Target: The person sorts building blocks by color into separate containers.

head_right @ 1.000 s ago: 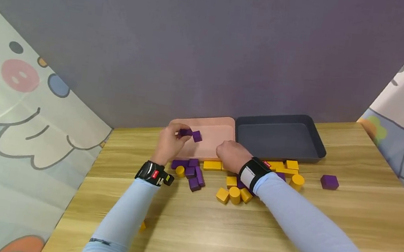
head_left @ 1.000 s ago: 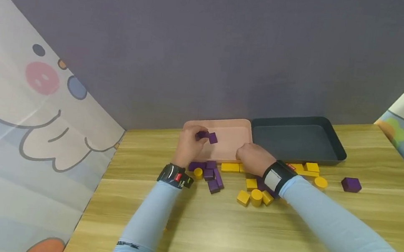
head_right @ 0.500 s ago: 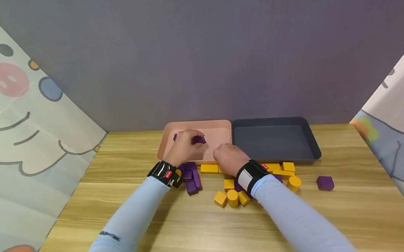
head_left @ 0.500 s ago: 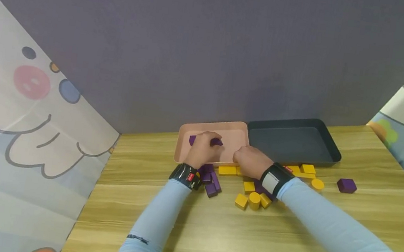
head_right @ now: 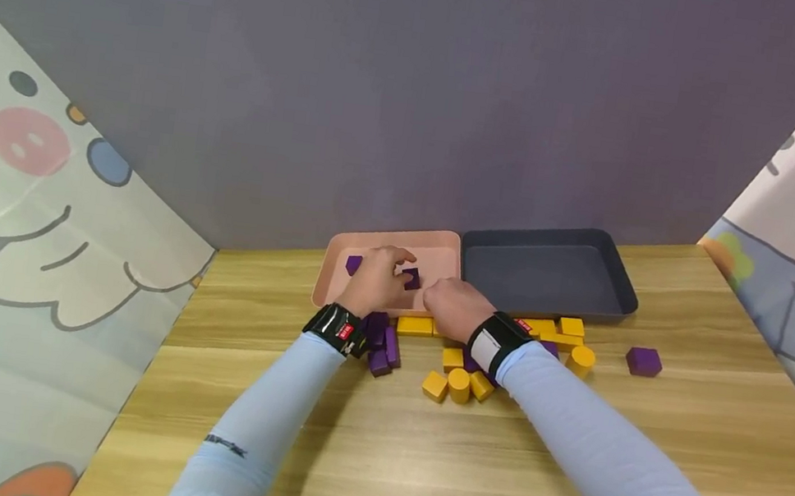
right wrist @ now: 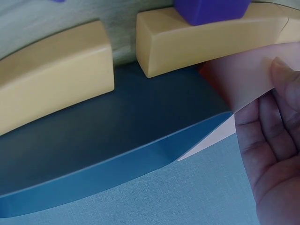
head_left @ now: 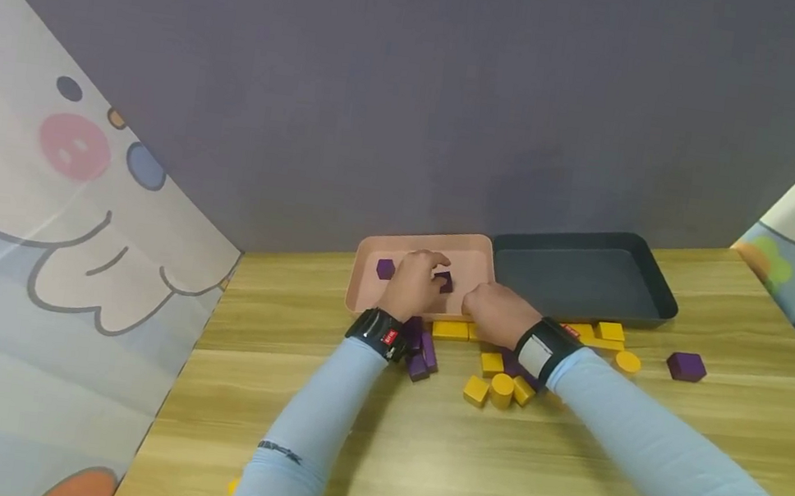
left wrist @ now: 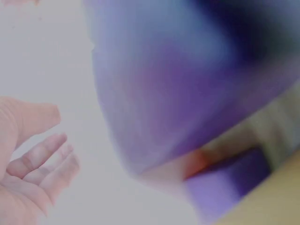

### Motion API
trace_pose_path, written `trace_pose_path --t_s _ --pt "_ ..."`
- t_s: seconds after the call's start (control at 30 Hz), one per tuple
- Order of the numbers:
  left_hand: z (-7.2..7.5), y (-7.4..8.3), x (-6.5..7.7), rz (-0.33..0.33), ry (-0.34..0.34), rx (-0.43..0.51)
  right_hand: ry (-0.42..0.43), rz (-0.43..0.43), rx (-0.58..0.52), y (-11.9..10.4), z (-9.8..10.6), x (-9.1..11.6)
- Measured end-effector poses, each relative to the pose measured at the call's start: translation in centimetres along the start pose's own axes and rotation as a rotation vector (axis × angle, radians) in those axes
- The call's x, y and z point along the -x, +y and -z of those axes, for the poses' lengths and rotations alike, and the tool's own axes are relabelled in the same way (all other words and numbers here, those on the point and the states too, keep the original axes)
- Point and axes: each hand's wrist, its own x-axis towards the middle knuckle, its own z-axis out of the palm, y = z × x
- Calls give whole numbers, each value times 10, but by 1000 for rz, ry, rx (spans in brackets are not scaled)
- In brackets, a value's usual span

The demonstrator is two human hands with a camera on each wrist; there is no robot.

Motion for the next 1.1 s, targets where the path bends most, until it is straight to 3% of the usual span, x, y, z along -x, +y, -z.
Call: trace_pose_path --t_s 0.1,0.17,0.33,0.4,0.53,0.77,0.83,0.93,1.1 --pt "23 4 6 -5 25 4 0 1 0 -1 1 -1" --pt "43 8 9 -11 66 -54 -4 -13 -13 -2 3 -2" --pt "96 20 25 16 118 -61 -18 -35 -36 1 3 -1" --pt "115 22 39 36 124 -9 -22 -38 -42 2 2 -1" --pt "145 20 68 64 159 -18 -39 -69 -47 6 5 4" --pt "174 3 118 170 202 -84 -55 -119 -19 15 11 14" --pt "179 -4 135 235 197 -108 -54 -128 -21 15 11 15" --pt "180 -19 171 405 141 -178 -49 -135 -27 14 9 16" --pt "158 -52 263 832 -80 -361 -52 -133 -33 13 6 17"
